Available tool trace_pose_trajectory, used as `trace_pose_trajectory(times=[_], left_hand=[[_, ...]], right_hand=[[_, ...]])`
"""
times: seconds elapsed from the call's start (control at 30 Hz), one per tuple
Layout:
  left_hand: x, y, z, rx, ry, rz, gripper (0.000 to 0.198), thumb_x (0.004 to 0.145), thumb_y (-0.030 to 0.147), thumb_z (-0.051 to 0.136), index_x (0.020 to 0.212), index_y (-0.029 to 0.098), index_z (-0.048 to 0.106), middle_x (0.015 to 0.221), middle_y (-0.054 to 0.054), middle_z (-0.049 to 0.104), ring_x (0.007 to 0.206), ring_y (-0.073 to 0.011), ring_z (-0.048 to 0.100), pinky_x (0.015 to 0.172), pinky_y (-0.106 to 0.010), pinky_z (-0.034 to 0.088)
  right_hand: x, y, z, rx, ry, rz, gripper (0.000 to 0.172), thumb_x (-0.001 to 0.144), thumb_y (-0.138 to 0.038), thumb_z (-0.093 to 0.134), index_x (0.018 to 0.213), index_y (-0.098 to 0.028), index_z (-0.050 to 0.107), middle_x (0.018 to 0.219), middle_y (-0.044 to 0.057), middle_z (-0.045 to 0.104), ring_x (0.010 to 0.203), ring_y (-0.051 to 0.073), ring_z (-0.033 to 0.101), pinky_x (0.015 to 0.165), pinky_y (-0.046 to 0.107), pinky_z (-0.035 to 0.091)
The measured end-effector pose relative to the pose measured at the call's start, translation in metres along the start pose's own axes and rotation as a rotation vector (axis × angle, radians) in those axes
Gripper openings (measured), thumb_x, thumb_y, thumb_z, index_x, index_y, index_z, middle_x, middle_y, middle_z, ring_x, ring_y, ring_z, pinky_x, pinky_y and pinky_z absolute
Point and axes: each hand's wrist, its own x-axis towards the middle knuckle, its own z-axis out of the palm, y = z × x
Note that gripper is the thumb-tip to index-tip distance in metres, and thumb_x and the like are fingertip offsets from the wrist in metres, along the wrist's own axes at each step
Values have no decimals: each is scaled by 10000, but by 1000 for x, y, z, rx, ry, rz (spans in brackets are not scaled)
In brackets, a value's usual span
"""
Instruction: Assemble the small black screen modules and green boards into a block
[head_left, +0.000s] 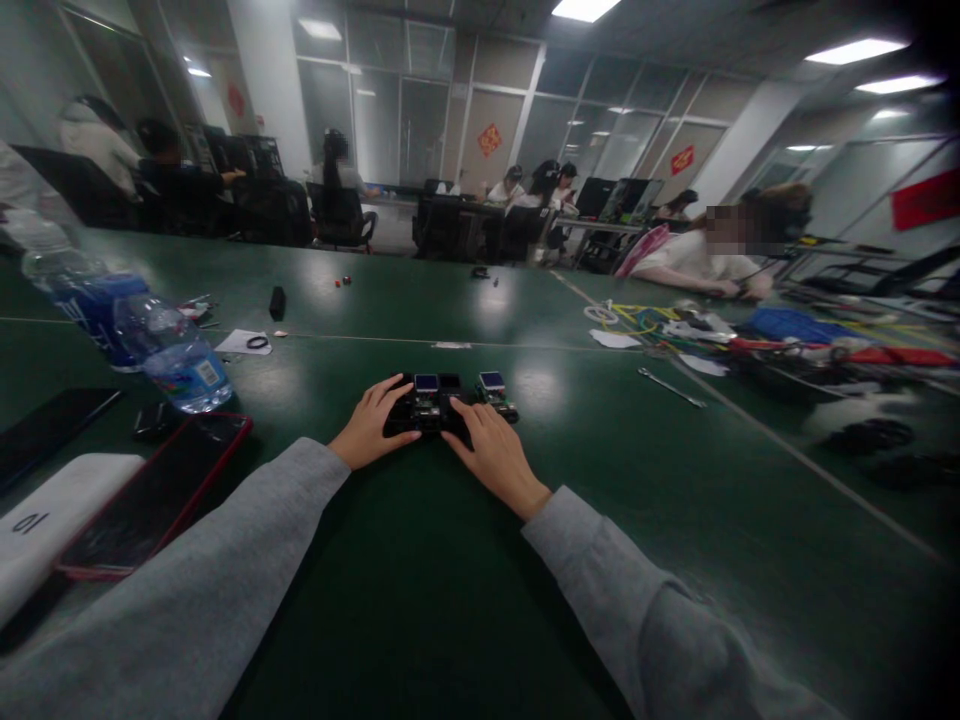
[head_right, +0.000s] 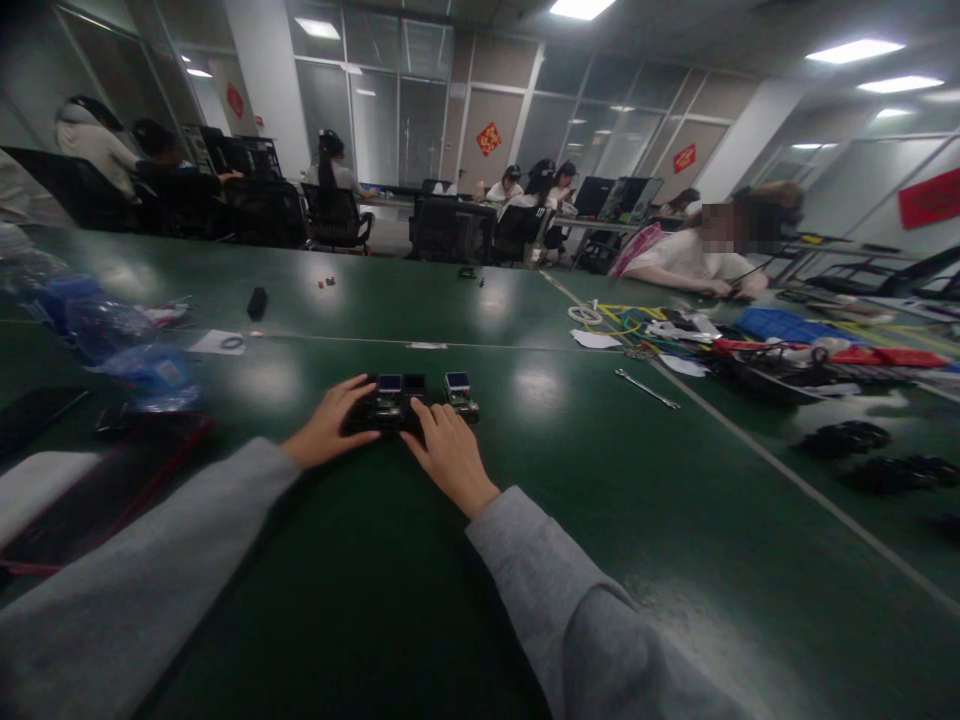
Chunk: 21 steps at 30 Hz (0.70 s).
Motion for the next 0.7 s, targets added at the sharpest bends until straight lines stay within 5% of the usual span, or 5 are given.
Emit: trace_pose_trajectory(times=[0.2,0.43,0.6,0.7], left_hand=[[-1,0,-1,-10,-10,-5,790,750,581,603,1412,281,291,1493,-101,258,1364,-331,242,1096,-552,241],[-4,-1,-3,-66,26,-34,1111,570,643,721,1455,256,173,1521,-132,169,1387,-383,142,1109,-584,172],[1,-9,-6,-442,181,-303,663,852,552,474,1406,246,278,1463,-116,301,1329,-281,338,1078,-497,308],[5,-12,-6,-604,245,-431,482,905,471,414,1322,230,402,1379,-96,437,1271,-242,428,1056,-455,355]], right_hand=[[-2,1,1,36,-13,10,483,919,-379,493,1346,-177,390,1059,121,551,963,273,526,825,451,484],[-2,-1,-6,128,101,38,577,925,-390,456,1433,-203,256,1160,132,512,1035,291,494,877,484,459],[0,23,-11,151,420,199,388,943,-262,352,1320,-183,409,1214,124,477,1143,265,427,994,491,366],[1,42,-4,232,470,272,367,935,-239,328,1272,-168,456,1221,122,488,1172,246,419,1026,485,337]])
